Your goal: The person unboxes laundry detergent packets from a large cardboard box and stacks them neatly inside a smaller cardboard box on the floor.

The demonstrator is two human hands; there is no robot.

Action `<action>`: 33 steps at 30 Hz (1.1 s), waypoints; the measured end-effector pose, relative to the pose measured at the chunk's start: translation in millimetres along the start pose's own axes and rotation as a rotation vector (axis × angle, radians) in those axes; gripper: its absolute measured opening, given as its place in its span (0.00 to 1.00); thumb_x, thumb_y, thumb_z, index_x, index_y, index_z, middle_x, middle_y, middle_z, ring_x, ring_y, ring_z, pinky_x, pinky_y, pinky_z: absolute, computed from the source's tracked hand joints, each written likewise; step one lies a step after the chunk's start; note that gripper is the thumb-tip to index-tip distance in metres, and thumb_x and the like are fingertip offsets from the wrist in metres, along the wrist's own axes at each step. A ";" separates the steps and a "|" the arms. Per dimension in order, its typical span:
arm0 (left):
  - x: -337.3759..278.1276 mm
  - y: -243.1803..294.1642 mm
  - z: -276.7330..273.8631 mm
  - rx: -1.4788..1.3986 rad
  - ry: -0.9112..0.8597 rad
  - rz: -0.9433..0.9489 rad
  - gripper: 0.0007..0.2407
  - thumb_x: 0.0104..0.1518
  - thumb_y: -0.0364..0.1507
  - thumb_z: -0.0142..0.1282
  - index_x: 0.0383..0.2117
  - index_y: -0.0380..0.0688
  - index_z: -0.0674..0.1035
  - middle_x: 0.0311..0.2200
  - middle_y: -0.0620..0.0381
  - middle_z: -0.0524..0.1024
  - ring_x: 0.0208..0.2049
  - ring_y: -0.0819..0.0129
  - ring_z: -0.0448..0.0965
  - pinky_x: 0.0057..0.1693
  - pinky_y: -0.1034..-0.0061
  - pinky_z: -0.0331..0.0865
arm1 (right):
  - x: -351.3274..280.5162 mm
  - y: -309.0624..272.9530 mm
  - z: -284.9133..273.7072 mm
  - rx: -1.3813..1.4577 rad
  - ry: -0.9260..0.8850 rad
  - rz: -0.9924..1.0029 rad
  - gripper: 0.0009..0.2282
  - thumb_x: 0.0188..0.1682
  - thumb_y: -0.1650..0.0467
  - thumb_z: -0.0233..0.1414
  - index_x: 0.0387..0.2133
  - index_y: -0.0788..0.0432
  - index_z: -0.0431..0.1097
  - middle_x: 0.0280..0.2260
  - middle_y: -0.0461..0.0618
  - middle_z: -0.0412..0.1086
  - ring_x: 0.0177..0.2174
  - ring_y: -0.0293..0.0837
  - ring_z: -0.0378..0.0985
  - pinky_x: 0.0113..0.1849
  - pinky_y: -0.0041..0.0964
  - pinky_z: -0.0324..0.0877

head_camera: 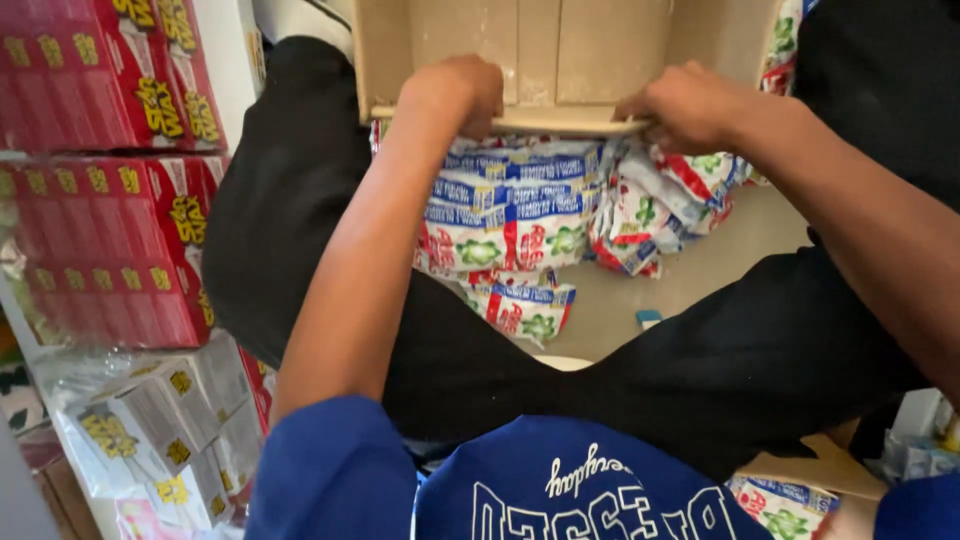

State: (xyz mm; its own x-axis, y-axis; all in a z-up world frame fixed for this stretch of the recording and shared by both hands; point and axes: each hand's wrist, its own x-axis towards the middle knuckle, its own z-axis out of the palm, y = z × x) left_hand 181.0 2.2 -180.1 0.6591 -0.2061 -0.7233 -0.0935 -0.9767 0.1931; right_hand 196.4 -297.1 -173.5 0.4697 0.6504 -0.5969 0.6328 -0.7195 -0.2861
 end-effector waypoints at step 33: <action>-2.1 89.4 219.2 0.040 -0.374 0.045 0.11 0.57 0.31 0.58 0.45 0.46 0.83 0.49 0.47 0.78 0.48 0.51 0.81 0.47 0.54 0.78 | -7.5 -134.0 170.1 0.133 -0.105 -0.057 0.10 0.41 0.69 0.59 0.33 0.63 0.76 0.36 0.62 0.76 0.36 0.61 0.81 0.36 0.55 0.77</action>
State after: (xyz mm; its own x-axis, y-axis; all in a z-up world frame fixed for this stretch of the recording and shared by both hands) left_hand 7.7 -97.8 -306.7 0.3362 -0.2488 -0.9083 -0.1500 -0.9663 0.2092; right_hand 3.4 -246.9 -258.2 0.3637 0.6671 -0.6501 0.5663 -0.7125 -0.4143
